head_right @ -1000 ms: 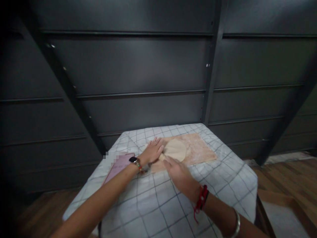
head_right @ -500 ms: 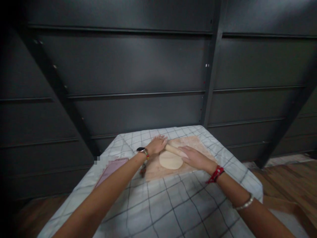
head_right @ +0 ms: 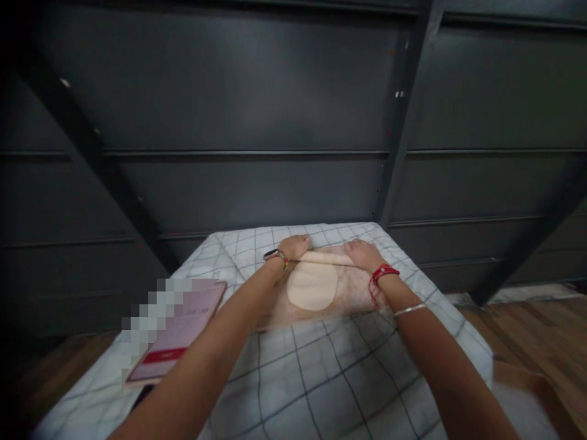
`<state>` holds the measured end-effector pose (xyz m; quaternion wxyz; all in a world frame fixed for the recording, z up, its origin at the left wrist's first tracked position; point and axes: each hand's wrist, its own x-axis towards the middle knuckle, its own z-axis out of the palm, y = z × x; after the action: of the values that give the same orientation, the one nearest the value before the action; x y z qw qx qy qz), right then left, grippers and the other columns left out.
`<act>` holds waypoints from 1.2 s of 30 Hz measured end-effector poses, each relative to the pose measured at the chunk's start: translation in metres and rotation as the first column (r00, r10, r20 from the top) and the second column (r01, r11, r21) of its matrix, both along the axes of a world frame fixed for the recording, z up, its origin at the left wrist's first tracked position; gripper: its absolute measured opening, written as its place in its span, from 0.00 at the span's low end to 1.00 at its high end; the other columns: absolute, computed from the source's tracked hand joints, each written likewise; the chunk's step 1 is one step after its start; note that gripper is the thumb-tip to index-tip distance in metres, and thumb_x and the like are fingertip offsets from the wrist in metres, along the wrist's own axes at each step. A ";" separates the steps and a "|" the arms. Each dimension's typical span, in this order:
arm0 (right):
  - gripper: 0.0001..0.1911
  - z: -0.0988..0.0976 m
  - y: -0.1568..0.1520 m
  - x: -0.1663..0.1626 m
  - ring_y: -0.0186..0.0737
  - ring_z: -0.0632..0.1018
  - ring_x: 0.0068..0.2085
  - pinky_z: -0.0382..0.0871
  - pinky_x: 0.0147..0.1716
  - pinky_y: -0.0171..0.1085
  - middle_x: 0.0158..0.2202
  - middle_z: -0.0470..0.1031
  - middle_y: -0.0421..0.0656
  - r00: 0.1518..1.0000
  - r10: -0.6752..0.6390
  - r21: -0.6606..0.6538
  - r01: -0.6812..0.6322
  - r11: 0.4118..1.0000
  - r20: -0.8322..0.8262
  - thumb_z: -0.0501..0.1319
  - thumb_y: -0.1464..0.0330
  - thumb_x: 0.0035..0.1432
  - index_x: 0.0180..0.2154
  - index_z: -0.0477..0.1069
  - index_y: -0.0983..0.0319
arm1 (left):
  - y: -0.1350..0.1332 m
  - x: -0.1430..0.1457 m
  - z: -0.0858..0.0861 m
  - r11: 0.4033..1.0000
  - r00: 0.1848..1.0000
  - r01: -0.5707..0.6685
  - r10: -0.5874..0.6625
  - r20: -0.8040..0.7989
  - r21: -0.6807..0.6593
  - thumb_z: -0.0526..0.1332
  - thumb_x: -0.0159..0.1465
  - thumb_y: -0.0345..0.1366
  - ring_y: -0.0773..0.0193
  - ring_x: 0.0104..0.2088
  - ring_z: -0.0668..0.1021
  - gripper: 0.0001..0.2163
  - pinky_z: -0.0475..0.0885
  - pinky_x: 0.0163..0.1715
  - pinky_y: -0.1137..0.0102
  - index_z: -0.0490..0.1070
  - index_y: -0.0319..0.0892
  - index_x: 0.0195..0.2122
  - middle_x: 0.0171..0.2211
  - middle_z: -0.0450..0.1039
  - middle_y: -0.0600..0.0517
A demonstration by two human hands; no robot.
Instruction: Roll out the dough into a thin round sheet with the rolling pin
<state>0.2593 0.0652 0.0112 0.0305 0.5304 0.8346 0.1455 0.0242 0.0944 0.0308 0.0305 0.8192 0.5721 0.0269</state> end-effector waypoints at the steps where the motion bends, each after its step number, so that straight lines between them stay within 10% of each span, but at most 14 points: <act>1: 0.16 -0.002 0.004 0.001 0.47 0.74 0.50 0.65 0.47 0.40 0.48 0.75 0.55 1.000 0.004 0.007 -0.004 1.000 0.021 0.48 0.71 0.66 0.48 0.71 0.67 | -0.001 0.001 0.001 1.000 1.000 -0.027 0.027 0.009 -0.011 0.42 0.68 0.38 0.56 0.49 0.76 0.22 0.70 0.44 0.68 0.71 0.38 0.51 0.50 0.73 0.42; 17: 0.24 0.006 -0.035 -0.037 0.45 0.77 0.43 0.65 0.41 0.38 0.41 0.79 0.49 0.950 0.194 0.061 -0.185 0.981 -0.244 0.41 0.61 0.69 0.42 0.73 0.63 | -0.091 -0.015 -0.011 0.970 1.000 -0.002 0.009 -0.026 0.245 0.42 0.70 0.35 0.55 0.51 0.73 0.19 0.68 0.48 0.64 0.69 0.36 0.51 0.50 0.72 0.42; 25: 0.16 0.019 -0.054 -0.042 0.43 0.76 0.35 0.63 0.33 0.36 0.34 0.77 0.48 0.931 0.132 -0.017 -0.147 0.989 -0.341 0.49 0.61 0.66 0.39 0.70 0.63 | -0.107 -0.012 -0.005 0.956 0.995 -0.098 0.088 0.051 0.277 0.43 0.70 0.35 0.57 0.47 0.76 0.18 0.70 0.43 0.68 0.70 0.34 0.49 0.48 0.72 0.40; 31: 0.18 0.007 -0.040 -0.045 0.46 0.73 0.47 0.64 0.48 0.41 0.45 0.75 0.51 0.877 0.257 0.144 -0.216 0.966 -0.406 0.47 0.62 0.66 0.46 0.70 0.65 | -0.099 -0.010 -0.004 0.951 0.994 -0.112 0.105 0.040 0.289 0.44 0.69 0.36 0.54 0.54 0.71 0.20 0.67 0.51 0.65 0.65 0.35 0.58 0.57 0.66 0.40; 36: 0.24 0.001 -0.026 -0.048 0.51 0.69 0.55 0.61 0.53 0.48 0.53 0.71 0.55 0.921 0.062 0.126 -0.014 0.992 -0.385 0.43 0.64 0.67 0.55 0.66 0.68 | -0.082 -0.014 -0.002 0.985 0.994 -0.108 0.108 0.006 0.136 0.42 0.69 0.36 0.52 0.60 0.65 0.23 0.64 0.54 0.59 0.59 0.37 0.63 0.61 0.61 0.41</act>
<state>0.2110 0.0397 0.0123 -0.1706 0.5334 0.8238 0.0884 0.0105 0.0127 0.0287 -0.0276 0.7872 0.6124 0.0669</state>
